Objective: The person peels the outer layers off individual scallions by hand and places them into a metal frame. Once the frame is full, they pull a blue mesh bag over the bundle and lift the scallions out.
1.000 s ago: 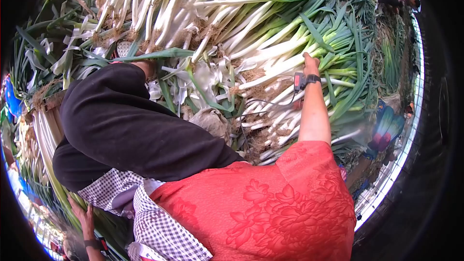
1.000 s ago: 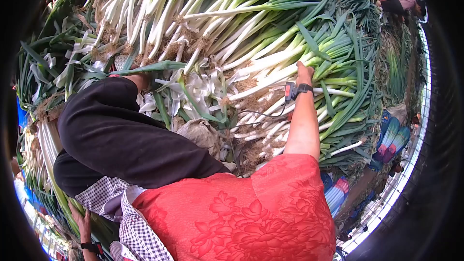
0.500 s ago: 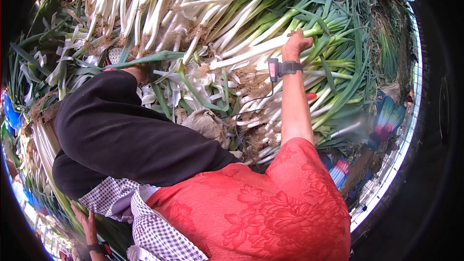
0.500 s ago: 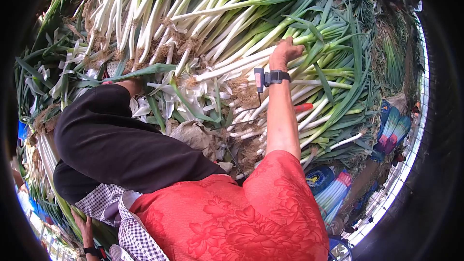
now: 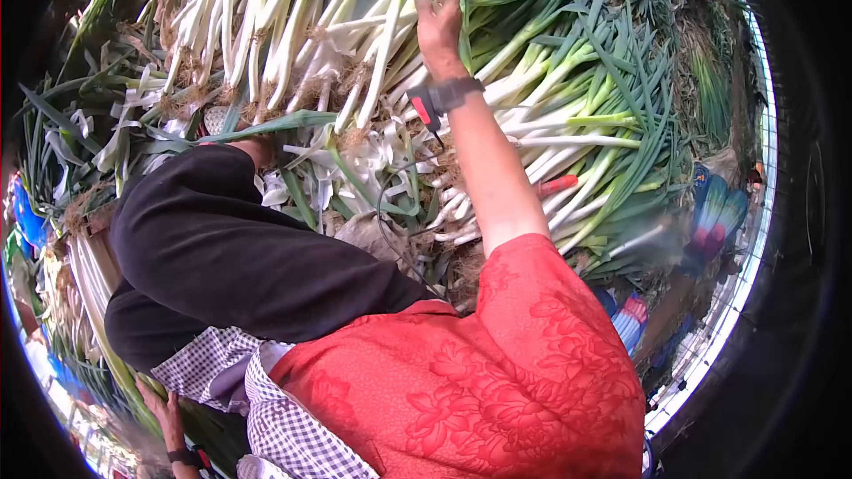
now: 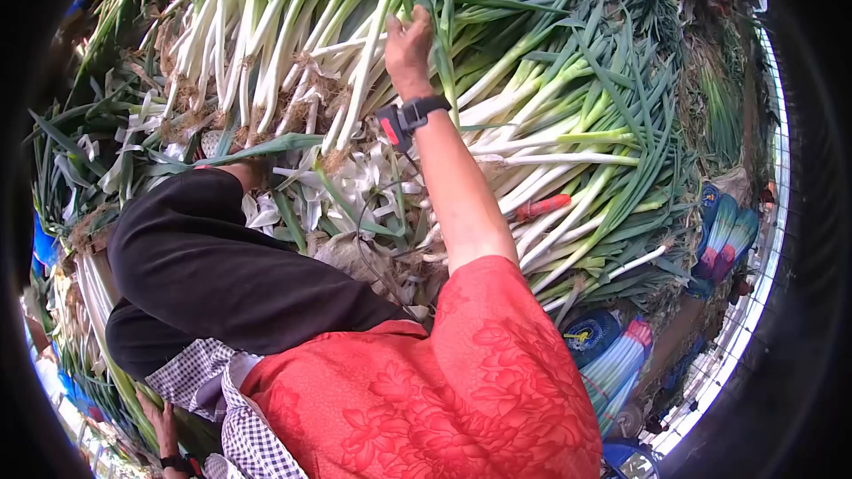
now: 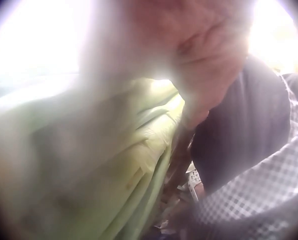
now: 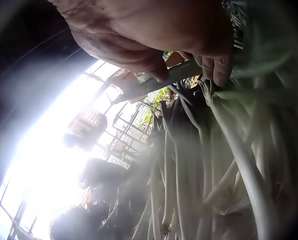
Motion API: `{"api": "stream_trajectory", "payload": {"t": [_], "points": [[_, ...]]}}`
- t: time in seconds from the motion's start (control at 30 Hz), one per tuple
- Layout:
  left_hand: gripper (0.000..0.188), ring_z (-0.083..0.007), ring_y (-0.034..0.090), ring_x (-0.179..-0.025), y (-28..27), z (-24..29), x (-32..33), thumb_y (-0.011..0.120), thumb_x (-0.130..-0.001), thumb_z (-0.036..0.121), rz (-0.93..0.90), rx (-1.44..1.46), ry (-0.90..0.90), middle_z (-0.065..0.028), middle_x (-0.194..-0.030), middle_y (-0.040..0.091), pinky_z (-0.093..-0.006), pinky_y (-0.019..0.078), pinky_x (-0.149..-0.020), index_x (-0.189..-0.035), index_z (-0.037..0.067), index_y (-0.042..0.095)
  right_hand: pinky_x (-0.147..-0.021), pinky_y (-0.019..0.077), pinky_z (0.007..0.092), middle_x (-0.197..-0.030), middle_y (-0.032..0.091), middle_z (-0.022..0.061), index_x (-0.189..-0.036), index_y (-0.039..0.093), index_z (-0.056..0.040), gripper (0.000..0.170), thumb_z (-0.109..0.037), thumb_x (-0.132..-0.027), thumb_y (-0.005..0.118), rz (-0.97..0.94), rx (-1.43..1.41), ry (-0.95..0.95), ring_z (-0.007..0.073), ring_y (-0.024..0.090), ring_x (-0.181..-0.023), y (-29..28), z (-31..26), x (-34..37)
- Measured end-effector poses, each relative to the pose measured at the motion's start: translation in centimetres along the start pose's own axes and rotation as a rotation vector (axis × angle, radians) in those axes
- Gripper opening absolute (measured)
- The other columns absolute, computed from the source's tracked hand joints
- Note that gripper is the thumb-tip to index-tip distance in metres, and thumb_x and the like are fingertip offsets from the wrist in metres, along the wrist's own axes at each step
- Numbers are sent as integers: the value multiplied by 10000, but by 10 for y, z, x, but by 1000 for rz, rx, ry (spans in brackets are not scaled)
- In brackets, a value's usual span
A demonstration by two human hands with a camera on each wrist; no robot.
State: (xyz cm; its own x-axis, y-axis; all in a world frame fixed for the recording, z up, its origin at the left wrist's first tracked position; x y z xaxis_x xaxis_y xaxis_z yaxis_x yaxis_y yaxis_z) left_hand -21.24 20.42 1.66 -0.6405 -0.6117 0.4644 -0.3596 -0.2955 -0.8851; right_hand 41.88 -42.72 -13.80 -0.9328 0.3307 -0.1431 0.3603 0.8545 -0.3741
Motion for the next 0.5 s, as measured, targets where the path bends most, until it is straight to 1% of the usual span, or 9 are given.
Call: {"api": "stream_trajectory", "payload": {"t": [0.1, 0.13, 0.17, 0.2, 0.23, 0.3, 0.37, 0.43, 0.5], "points": [[888, -363, 222, -1398, -2, 8, 4, 669, -781, 81, 43, 27, 27, -228, -1514, 213, -409, 173, -1152, -1491, 26, 138, -918, 483, 338, -1188, 551, 197, -1223, 468, 58, 416, -90, -874, 640, -45, 0, 14, 239, 583, -1040, -53, 39, 40], [895, -364, 216, -1400, -2, 14, 5, 668, -775, 80, 64, -29, 39, -227, -1514, 212, -407, 161, -1154, -1490, 24, 133, -919, 484, 340, -1178, 560, 179, -1243, 457, 37, 411, -75, -883, 622, 22, -26, 81, 252, 580, -1052, -78, 73, 50], [903, -365, 211, -1402, -2, 17, 6, 667, -768, 78, 88, -84, 54, -227, -1515, 212, -405, 149, -1156, -1490, 21, 128, -884, 503, 332, -1166, 564, 165, -1246, 450, 22, 388, -61, -895, 595, 60, 106, 51, 247, 591, -1023, -108, 94, 59], [911, -366, 210, -1401, -1, 16, 7, 660, -752, 72, 108, -127, 74, -225, -1515, 215, -406, 138, -1157, -1488, 16, 126, -845, 518, 316, -1154, 567, 160, -1229, 450, 27, 350, -48, -906, 564, 118, 118, 174, 228, 605, -985, -140, 136, 67], [911, -366, 210, -1401, 2, 23, 3, 660, -752, 72, 116, -122, 72, -225, -1515, 215, -406, 138, -1157, -1488, 16, 126, -852, 498, 332, -1074, 597, 168, -1136, 516, 39, 275, -6, -868, 565, 213, 75, 205, 242, 607, -962, -159, 133, 75], [914, -365, 221, -1396, 3, 30, 2, 641, -732, 48, 130, -170, 34, -227, -1512, 220, -412, 147, -1154, -1488, 16, 128, -809, 498, 356, -997, 611, 183, -1101, 526, 36, 235, -12, -875, 563, 234, 260, 202, 257, 618, -909, -198, 145, 104], [913, -368, 228, -1391, -1, 44, 6, 631, -722, 40, 140, -171, 44, -230, -1507, 228, -414, 152, -1153, -1488, 17, 134, -775, 495, 379, -991, 610, 180, -1073, 534, 21, 210, -45, -878, 577, 189, 333, 242, 268, 620, -871, -209, 129, 133], [913, -370, 236, -1386, 1, 49, 4, 621, -712, 32, 144, -168, 73, -233, -1503, 235, -415, 157, -1153, -1487, 18, 139, -783, 475, 415, -977, 603, 181, -1059, 537, 2, 214, -73, -866, 590, 44, 555, 224, 309, 604, -868, -207, 125, 155], [911, -372, 250, -1379, 5, 38, 1, 608, -702, 32, 209, -252, 54, -237, -1496, 250, -416, 168, -1150, -1486, 18, 144, -842, 434, 437, -973, 591, 183, -1055, 537, -17, 231, -94, -849, 608, -51, 675, 102, 347, 565, -926, -194, 137, 173]]}}
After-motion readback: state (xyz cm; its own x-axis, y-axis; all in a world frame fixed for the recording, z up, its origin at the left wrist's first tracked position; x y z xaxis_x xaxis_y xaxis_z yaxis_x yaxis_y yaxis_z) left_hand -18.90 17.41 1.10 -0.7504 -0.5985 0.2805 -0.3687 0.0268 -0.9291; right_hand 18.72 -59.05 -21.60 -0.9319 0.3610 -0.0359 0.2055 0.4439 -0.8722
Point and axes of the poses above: each hand's wrist, its own x-axis away from the middle knuckle, its own y-axis out of the palm, z = x × y, the point moved 3 cm from there along -x, towards the middle knuckle
